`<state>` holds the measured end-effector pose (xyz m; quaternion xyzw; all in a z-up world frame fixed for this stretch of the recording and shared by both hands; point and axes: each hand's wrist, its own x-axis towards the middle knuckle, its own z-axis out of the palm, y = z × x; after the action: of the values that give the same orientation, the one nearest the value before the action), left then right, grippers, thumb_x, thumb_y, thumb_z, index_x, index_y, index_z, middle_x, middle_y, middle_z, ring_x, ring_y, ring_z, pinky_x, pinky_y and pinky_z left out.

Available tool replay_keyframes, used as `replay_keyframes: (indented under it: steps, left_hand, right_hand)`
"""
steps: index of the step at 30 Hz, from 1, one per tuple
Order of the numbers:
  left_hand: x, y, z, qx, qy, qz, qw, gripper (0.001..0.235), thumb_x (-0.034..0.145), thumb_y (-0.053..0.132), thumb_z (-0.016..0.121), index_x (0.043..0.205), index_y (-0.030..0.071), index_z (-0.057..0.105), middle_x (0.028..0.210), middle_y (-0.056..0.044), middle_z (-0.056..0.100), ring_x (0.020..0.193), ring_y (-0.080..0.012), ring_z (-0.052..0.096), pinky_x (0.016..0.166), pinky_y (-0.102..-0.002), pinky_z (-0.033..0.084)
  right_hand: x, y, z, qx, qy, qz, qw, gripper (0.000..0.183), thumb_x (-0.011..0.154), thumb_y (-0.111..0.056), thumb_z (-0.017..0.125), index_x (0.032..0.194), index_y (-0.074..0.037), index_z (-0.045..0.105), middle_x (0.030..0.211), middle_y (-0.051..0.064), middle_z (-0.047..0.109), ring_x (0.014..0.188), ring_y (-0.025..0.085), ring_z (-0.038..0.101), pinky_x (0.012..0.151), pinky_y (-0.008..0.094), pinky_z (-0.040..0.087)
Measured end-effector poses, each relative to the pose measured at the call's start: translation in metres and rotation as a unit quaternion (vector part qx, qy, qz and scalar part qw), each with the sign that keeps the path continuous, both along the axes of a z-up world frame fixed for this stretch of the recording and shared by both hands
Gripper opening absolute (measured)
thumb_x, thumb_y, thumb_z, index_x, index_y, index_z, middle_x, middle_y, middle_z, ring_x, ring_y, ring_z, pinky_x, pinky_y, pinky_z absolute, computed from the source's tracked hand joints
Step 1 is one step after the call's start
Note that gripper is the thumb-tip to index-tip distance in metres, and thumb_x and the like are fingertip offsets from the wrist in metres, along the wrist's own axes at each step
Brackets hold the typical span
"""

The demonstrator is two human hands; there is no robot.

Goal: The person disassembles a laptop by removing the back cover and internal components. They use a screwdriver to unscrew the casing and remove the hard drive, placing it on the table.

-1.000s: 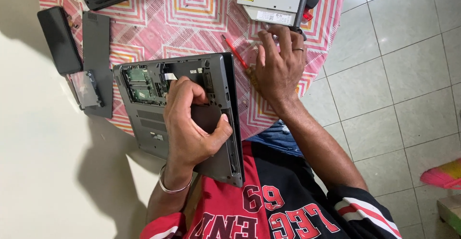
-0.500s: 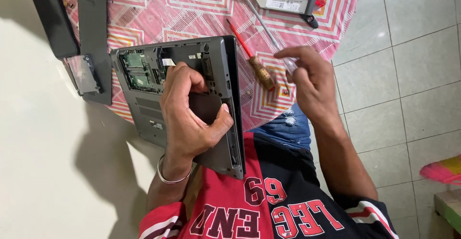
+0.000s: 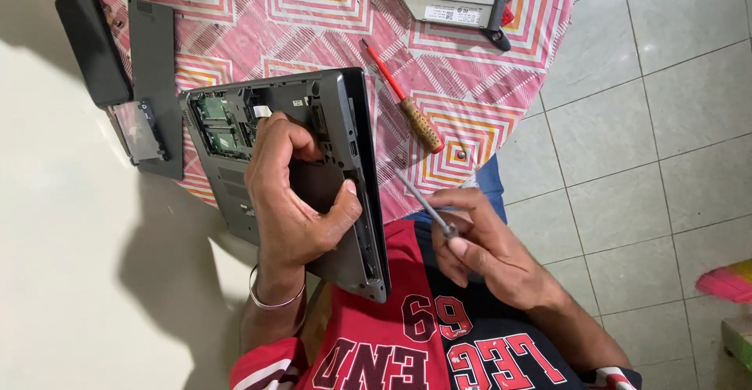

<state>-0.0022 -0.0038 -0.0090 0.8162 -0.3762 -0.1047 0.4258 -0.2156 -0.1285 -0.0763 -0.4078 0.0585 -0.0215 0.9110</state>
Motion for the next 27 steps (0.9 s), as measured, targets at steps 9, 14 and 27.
replay_keyframes:
  steps: [9, 14, 27]
  left_hand:
    - [-0.002, 0.003, 0.001, 0.002, -0.012, 0.001, 1.000, 0.032, 0.076, 0.026, 0.063, 0.085, 0.006, 0.040, 0.083, -0.005, 0.037, 0.081, -0.0212, 0.035, 0.075, -0.035, 0.034]
    - [-0.004, 0.000, -0.002, -0.002, -0.016, -0.003, 1.000, 0.032, 0.075, 0.023, 0.064, 0.085, 0.006, 0.039, 0.083, -0.005, 0.036, 0.081, -0.0222, 0.034, 0.076, -0.036, 0.033]
    - [-0.008, 0.001, -0.004, -0.005, -0.028, -0.009, 1.000, 0.032, 0.076, 0.023, 0.065, 0.085, 0.005, 0.039, 0.083, -0.006, 0.036, 0.081, -0.0229, 0.034, 0.076, -0.036, 0.033]
  right_hand:
    - [0.017, 0.001, 0.021, -0.158, 0.084, 0.001, 0.984, 0.014, 0.104, -0.021, 0.051, 0.101, -0.008, 0.044, 0.081, 0.004, 0.055, 0.058, 0.010, 0.050, 0.051, 0.021, 0.048]
    - [0.017, 0.001, 0.024, -0.208, 0.116, 0.032, 0.971, 0.025, 0.107, -0.033, 0.043, 0.107, -0.008, 0.043, 0.060, 0.002, 0.057, 0.041, 0.009, 0.048, 0.040, 0.021, 0.042]
    - [0.015, -0.004, 0.025, -0.171, 0.077, 0.034, 0.982, 0.034, 0.109, -0.024, 0.037, 0.134, -0.002, 0.041, 0.054, 0.003, 0.053, 0.040, 0.011, 0.052, 0.043, 0.020, 0.046]
